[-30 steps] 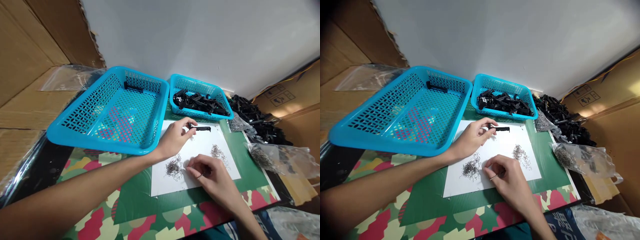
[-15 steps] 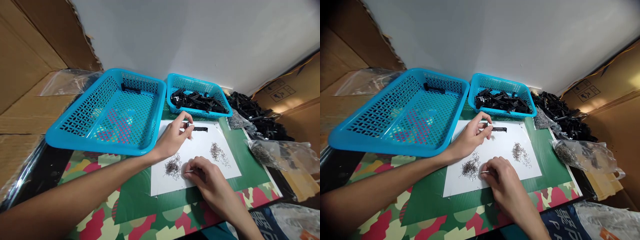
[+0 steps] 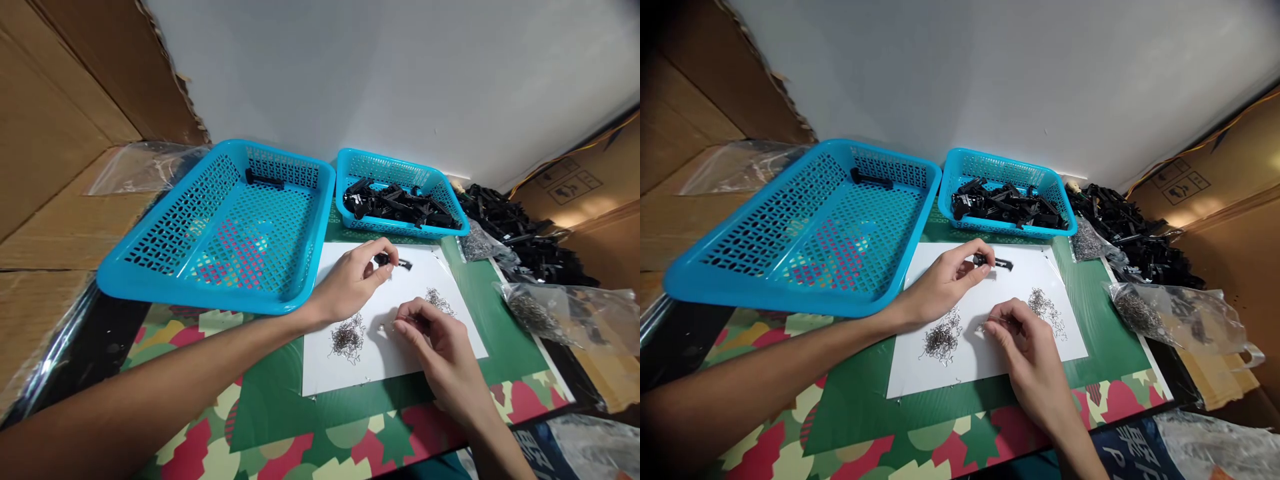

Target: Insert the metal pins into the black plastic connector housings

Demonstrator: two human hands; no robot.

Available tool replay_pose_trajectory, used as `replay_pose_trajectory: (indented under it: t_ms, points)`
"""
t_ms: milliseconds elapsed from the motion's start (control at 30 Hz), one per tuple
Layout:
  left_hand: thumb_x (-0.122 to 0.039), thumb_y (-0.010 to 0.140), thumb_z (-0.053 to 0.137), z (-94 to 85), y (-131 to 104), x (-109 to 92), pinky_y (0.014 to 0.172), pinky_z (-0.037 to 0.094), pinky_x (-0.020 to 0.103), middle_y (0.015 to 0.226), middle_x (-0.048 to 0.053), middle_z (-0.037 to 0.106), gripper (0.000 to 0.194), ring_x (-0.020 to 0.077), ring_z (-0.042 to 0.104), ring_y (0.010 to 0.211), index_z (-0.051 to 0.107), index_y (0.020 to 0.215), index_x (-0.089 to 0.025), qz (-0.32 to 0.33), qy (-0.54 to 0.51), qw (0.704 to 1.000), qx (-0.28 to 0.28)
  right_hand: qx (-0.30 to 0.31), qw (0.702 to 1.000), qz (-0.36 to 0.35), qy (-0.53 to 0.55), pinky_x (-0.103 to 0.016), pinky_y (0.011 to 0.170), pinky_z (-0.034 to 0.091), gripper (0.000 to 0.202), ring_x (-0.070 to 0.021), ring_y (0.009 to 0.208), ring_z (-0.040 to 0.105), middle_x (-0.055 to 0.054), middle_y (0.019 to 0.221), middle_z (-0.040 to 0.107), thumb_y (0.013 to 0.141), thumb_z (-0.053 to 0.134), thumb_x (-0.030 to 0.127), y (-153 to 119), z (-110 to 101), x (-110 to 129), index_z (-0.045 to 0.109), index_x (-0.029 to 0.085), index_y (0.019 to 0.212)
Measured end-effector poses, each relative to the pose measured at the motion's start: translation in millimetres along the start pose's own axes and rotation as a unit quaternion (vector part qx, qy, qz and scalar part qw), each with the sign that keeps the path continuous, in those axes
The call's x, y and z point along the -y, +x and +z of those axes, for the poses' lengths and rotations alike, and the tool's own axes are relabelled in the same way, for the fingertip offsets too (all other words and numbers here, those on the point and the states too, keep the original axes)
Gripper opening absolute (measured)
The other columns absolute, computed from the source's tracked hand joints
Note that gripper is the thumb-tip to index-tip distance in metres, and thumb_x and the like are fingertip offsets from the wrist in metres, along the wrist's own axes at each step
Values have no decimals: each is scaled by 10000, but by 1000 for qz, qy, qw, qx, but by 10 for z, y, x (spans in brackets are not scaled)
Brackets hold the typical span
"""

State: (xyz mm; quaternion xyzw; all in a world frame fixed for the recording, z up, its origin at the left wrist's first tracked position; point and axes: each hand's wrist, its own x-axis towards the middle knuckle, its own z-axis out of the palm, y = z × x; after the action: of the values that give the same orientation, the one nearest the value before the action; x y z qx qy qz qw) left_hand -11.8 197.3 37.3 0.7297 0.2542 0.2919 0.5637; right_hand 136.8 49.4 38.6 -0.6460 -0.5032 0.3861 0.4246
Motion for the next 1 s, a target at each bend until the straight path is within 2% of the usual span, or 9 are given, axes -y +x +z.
replay_pose_trajectory:
  t_ms: [67, 167, 367, 567, 633, 800, 1000]
  points:
    - [-189, 993, 573, -3, -8, -24, 696, 400, 287, 1057, 4, 663, 83, 126, 494, 740, 656, 1006, -191, -1, -8, 1000, 14, -55, 998, -7, 35, -265, 692, 414, 202, -154, 793, 540, -1, 858, 611, 1025, 664, 396, 38, -16, -4, 654, 226, 917]
    - [-267, 1005, 616, -14, -25, -59, 658, 384, 275, 1088, 9, 680, 106, 109, 468, 694, 680, 1010, -182, -3, -36, 998, 43, -121, 990, -31, 58, -258, 705, 417, 186, -146, 803, 533, 0, 879, 612, 1003, 697, 393, 163, -54, 0, 671, 223, 933]
    - [-429, 1034, 617, -20, -25, -51, 697, 411, 272, 1057, 24, 674, 266, 133, 536, 781, 719, 1043, -184, 5, -54, 997, 63, -127, 988, -85, 30, -274, 682, 426, 160, -155, 780, 559, -4, 840, 625, 985, 706, 362, 436, -76, 63, 695, 213, 929]
    - [-393, 1059, 558, -11, -7, -3, 812, 460, 296, 1018, 41, 676, 268, 180, 598, 924, 694, 1019, -167, -3, -74, 996, 51, -146, 974, -153, -83, -300, 701, 453, 92, -163, 773, 590, -14, 869, 682, 1003, 678, 268, 499, -28, 102, 723, 217, 941]
    - [-380, 1056, 557, -10, -5, 0, 836, 465, 299, 1005, 40, 674, 259, 184, 603, 941, 686, 1000, -163, -4, -84, 995, 46, -165, 954, -204, -146, -300, 681, 445, 68, -162, 747, 571, -12, 846, 676, 1005, 671, 216, 502, -19, 101, 724, 218, 963]
    - [-389, 1058, 548, -12, -11, -4, 797, 461, 282, 1005, 30, 676, 254, 172, 603, 922, 670, 1005, -173, -16, -108, 993, 47, -213, 865, -347, -293, -313, 661, 438, 133, -175, 691, 513, -10, 732, 619, 989, 648, 84, 499, -8, 107, 717, 197, 986]
    - [-415, 1025, 614, -26, 1, -2, 660, 395, 240, 890, -7, 608, 258, 115, 502, 734, 646, 941, -173, -15, -125, 991, 38, -203, 825, -402, -342, -315, 627, 426, 180, -178, 653, 479, -15, 690, 619, 974, 669, 61, 474, 7, 81, 743, 179, 1088]
